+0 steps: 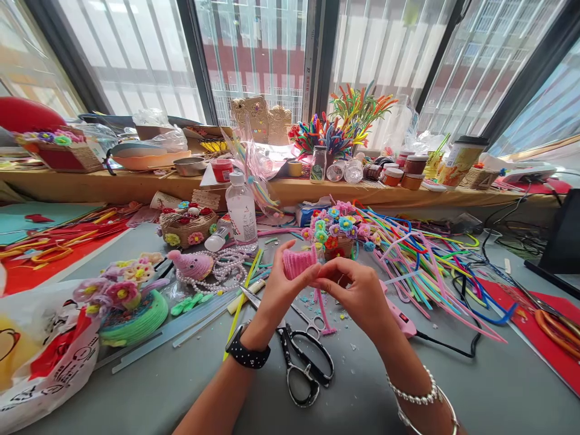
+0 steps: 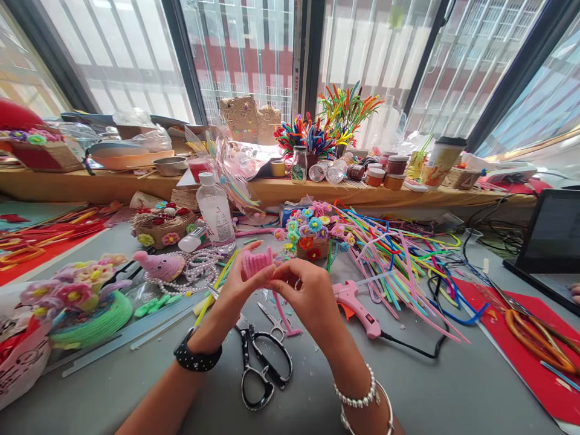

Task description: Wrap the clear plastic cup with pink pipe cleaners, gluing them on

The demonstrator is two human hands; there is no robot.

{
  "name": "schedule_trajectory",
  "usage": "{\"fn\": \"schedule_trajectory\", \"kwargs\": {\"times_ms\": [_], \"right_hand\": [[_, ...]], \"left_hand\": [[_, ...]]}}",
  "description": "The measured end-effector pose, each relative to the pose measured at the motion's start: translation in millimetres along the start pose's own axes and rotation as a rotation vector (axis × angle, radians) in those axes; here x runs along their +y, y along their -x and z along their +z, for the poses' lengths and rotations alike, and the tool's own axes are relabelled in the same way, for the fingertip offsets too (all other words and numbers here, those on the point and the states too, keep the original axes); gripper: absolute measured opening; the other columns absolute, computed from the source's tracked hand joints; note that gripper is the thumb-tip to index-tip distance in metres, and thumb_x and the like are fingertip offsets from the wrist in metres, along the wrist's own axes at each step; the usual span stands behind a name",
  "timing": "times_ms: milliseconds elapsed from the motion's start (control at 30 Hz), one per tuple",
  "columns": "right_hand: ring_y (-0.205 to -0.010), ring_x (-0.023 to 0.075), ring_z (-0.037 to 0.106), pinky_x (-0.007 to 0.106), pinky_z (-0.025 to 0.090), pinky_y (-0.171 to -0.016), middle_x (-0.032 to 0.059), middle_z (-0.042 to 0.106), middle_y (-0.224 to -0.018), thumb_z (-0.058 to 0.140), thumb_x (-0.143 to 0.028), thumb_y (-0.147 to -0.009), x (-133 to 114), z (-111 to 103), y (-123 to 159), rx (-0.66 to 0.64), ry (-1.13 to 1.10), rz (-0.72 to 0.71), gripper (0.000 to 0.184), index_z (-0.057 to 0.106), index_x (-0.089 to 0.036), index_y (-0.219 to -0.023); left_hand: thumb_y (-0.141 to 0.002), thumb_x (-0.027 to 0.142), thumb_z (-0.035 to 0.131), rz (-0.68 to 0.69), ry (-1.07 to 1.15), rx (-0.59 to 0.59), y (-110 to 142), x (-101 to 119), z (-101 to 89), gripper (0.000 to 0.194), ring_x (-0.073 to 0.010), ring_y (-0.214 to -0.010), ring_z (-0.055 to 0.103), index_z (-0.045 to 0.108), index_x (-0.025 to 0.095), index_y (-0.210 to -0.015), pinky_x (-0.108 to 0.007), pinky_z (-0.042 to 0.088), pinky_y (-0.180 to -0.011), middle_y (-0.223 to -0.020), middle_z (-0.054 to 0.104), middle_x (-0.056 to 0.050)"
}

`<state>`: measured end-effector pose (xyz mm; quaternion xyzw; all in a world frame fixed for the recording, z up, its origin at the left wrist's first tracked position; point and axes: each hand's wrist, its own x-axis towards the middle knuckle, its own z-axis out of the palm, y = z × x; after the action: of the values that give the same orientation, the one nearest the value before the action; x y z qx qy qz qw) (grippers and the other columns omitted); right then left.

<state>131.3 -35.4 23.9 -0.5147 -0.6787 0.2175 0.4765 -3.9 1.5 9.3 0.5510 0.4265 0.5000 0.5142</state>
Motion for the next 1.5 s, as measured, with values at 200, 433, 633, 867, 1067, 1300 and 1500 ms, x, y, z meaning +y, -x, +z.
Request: {"fn": "schedule_trajectory", "kwargs": {"times_ms": [200, 433, 633, 867, 1067, 1300, 1500], "right_hand": [[-0.054, 0.0112, 0.051, 0.023, 0.041, -0.051, -0.0007, 0.063, -0.063, 0.065, -0.031, -0.075, 1, 0, 0, -0.003, -0.003, -0.001, 0.014, 0.063, -0.019, -0.069], [-0.061, 0.0118, 0.054, 0.024, 0.043, -0.057, -0.0004, 0.062, -0.069, 0.06, -0.023, -0.079, 1, -4, 0, -0.018, 0.058, -0.079, 0.006, 0.064, -0.019, -0.076], [-0.055, 0.0099, 0.048, 0.022, 0.04, -0.053, -0.0017, 0.054, -0.067, 0.063, -0.023, -0.077, -1, -7, -2, 0.005, 0.153, -0.138, 0.007, 0.061, -0.019, -0.072], [-0.088, 0.0215, 0.055, 0.035, 0.047, -0.075, 0.0057, 0.059, -0.09, 0.066, -0.036, -0.074, 5, -7, -3, 0.122, 0.246, -0.23, 0.025, 0.057, -0.021, -0.093], [-0.114, 0.0248, 0.047, 0.043, 0.038, -0.097, 0.0055, 0.052, -0.122, 0.067, -0.039, -0.073, 10, -10, -4, 0.004, 0.288, -0.369, 0.061, 0.042, -0.032, -0.128], [-0.117, 0.0248, 0.044, 0.046, 0.036, -0.101, 0.0054, 0.05, -0.126, 0.068, -0.036, -0.072, 11, -8, -4, -0.019, 0.29, -0.357, 0.062, 0.043, -0.033, -0.129], [-0.117, 0.0254, 0.045, 0.047, 0.036, -0.1, 0.0052, 0.051, -0.125, 0.069, -0.035, -0.072, 11, -7, -4, -0.008, 0.284, -0.36, 0.063, 0.043, -0.035, -0.129]], "left_hand": [[-0.063, 0.043, 0.071, 0.014, 0.007, 0.026, -1, -4, -0.8, 0.07, -0.021, -0.089, 0.059, 0.04, 0.019, -0.121, -0.032, 0.044, -0.078, -0.098, 0.059, -0.006], [-0.062, 0.044, 0.071, -0.047, 0.021, -0.052, -2, -5, -1.1, 0.078, -0.0236, -0.092, 0.059, 0.034, 0.019, -0.126, -0.037, 0.044, -0.081, -0.104, 0.06, -0.01], [-0.058, 0.047, 0.073, -0.054, -0.013, -0.018, 0, -1, 2.3, 0.08, -0.0241, -0.091, 0.058, 0.038, 0.017, -0.124, -0.038, 0.043, -0.081, -0.103, 0.059, -0.011], [-0.063, 0.045, 0.069, -0.078, 0.081, -0.052, 1, -1, 2.5, 0.074, -0.0252, -0.089, 0.062, 0.036, 0.018, -0.122, -0.04, 0.045, -0.081, -0.101, 0.06, -0.011], [-0.065, 0.046, 0.068, -0.077, 0.09, -0.083, -2, -7, 1.2, 0.07, -0.0247, -0.087, 0.063, 0.035, 0.02, -0.121, -0.041, 0.045, -0.082, -0.103, 0.06, -0.011], [-0.063, 0.048, 0.069, -0.08, 0.071, -0.101, -2, -5, 1.6, 0.073, -0.0267, -0.093, 0.061, 0.035, 0.02, -0.121, -0.041, 0.044, -0.083, -0.109, 0.057, -0.012], [-0.058, 0.045, 0.073, -0.065, 0.094, -0.06, 4, 2, 3.8, 0.075, -0.0256, -0.09, 0.061, 0.038, 0.019, -0.12, -0.037, 0.043, -0.08, -0.098, 0.06, -0.008]]}}
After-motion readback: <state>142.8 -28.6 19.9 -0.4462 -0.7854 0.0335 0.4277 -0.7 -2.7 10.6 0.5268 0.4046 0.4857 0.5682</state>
